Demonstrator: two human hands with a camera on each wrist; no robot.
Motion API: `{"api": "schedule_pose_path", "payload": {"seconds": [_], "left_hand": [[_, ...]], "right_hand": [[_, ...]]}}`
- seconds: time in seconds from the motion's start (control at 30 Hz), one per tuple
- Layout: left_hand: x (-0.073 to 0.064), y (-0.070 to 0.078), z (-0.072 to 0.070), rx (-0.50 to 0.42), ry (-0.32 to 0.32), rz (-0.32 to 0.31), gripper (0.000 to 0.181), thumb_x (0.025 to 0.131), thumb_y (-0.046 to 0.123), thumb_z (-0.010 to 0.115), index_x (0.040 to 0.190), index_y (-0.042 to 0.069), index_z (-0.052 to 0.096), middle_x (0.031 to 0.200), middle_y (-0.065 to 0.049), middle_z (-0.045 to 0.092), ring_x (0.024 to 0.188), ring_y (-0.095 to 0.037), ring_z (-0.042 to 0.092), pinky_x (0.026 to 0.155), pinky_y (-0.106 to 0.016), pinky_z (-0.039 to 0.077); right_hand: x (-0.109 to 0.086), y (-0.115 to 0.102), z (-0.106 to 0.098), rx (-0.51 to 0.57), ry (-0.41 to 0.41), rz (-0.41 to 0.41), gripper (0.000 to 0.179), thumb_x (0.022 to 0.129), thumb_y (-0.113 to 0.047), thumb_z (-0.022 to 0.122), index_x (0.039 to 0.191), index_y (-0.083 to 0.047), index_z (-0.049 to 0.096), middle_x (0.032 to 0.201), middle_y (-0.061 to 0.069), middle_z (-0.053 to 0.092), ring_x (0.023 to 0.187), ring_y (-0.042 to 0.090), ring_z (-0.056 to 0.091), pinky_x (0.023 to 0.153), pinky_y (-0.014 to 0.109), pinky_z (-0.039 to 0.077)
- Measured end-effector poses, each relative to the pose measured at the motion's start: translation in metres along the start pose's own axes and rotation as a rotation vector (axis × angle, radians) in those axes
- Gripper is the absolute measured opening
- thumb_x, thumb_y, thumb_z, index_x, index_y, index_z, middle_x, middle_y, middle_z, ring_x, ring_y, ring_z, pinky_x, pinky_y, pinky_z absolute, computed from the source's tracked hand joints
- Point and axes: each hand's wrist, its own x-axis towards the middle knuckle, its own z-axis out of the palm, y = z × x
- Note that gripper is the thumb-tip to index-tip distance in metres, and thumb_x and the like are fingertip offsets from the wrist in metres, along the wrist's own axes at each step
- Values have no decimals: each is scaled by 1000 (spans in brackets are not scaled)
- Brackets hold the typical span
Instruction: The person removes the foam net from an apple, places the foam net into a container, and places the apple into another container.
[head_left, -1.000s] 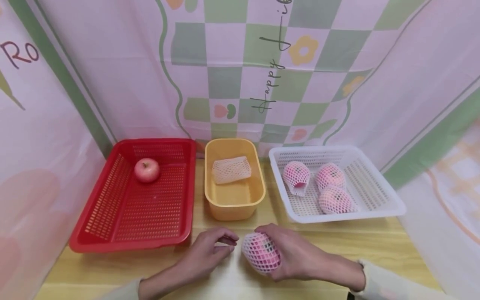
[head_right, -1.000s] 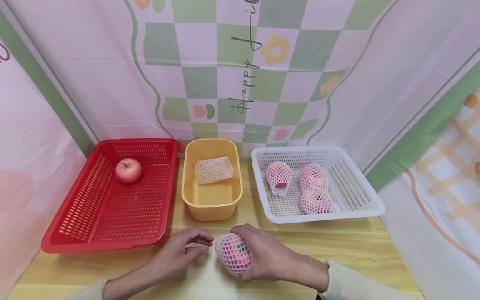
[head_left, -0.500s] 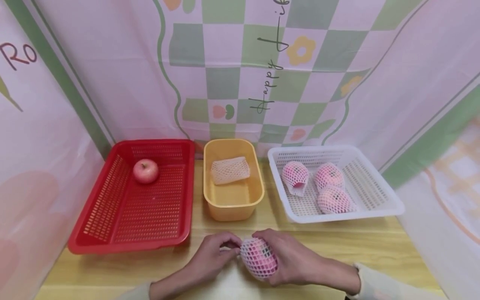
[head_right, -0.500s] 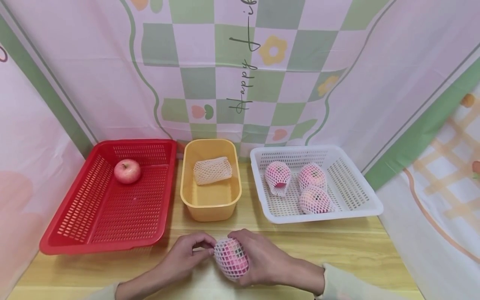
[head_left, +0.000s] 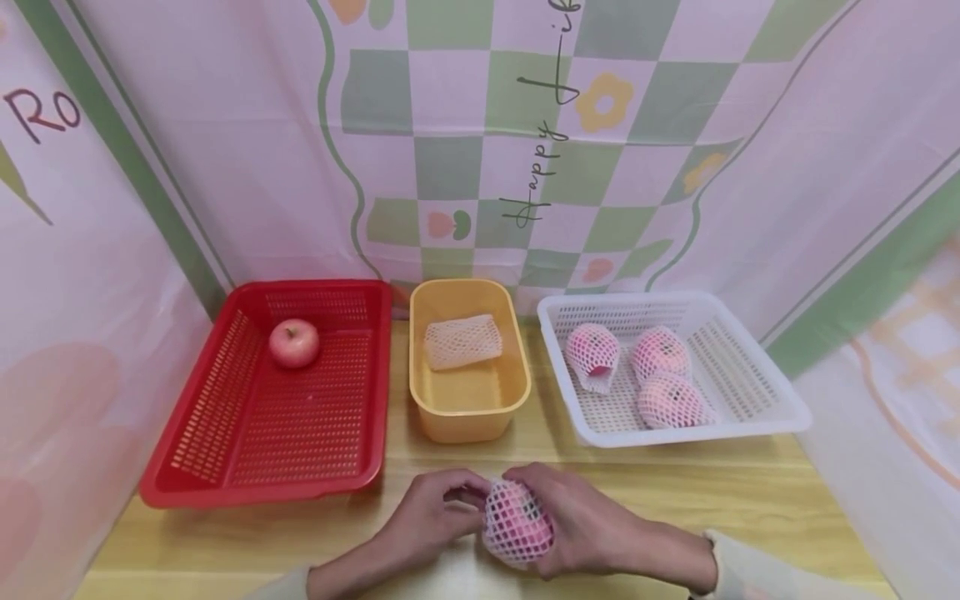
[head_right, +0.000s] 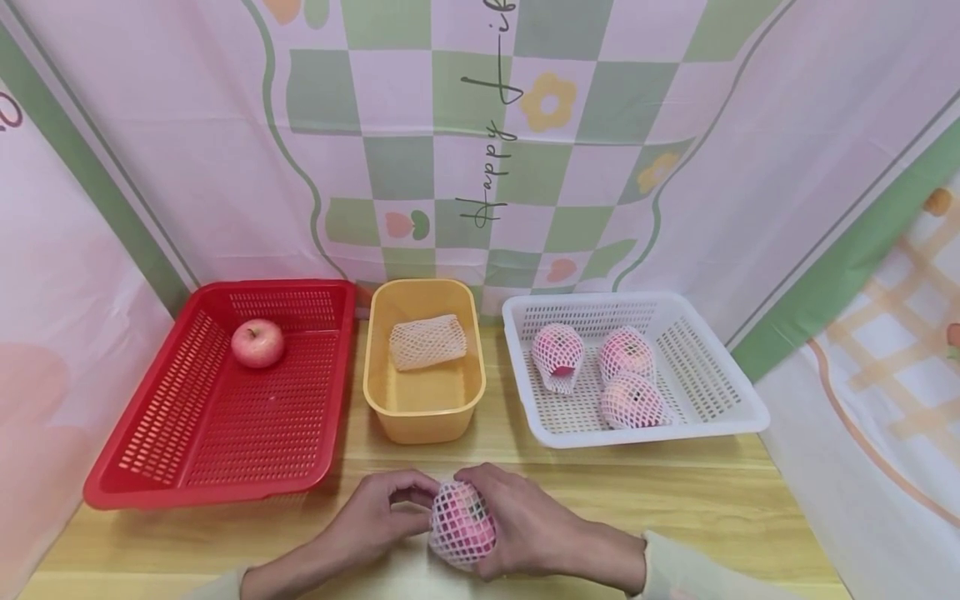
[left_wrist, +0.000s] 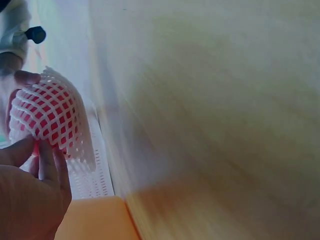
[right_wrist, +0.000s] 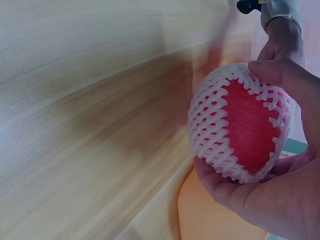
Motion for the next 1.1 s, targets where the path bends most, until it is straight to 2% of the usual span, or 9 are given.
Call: {"api": "schedule_pose_path", "payload": {"seconds": [0.27, 0.57, 0.87, 1.1], "left_hand": [[-1, -4, 3, -24, -18, -15, 40, 84, -1, 81, 123, 6, 73, 112, -6, 77, 103, -12, 73, 93, -26, 59], [0, -5, 8, -70, -33, -30, 50, 81, -7, 82, 128, 3, 69, 123, -11, 73, 109, -14, 71, 92, -24, 59], [1, -9, 10, -27, -63, 17, 62, 79, -4, 86, 137, 8, 66, 134, -12, 69, 118, -19, 70, 99, -30, 58], [2, -11, 12, -52, -85, 16, 69, 77, -9, 85, 140, 7, 62, 136, -16, 65, 119, -23, 70, 95, -27, 59]], "right_hand": [[-1, 0, 3, 27, -9, 20, 93, 55, -17, 97, 139, -11, 57, 128, -1, 67, 113, 13, 65, 95, 34, 59], [-3, 4, 7, 26, 8, 6, 93, 57, -19, 97, 140, -8, 56, 124, 1, 68, 107, 10, 65, 90, 30, 59], [-2, 5, 10, -5, 47, -19, 90, 63, -27, 98, 140, -6, 57, 126, 2, 69, 110, 13, 66, 93, 34, 60], [0, 6, 13, -9, 59, -7, 90, 63, -27, 98, 140, -2, 57, 125, 4, 70, 109, 13, 66, 92, 34, 60]]}}
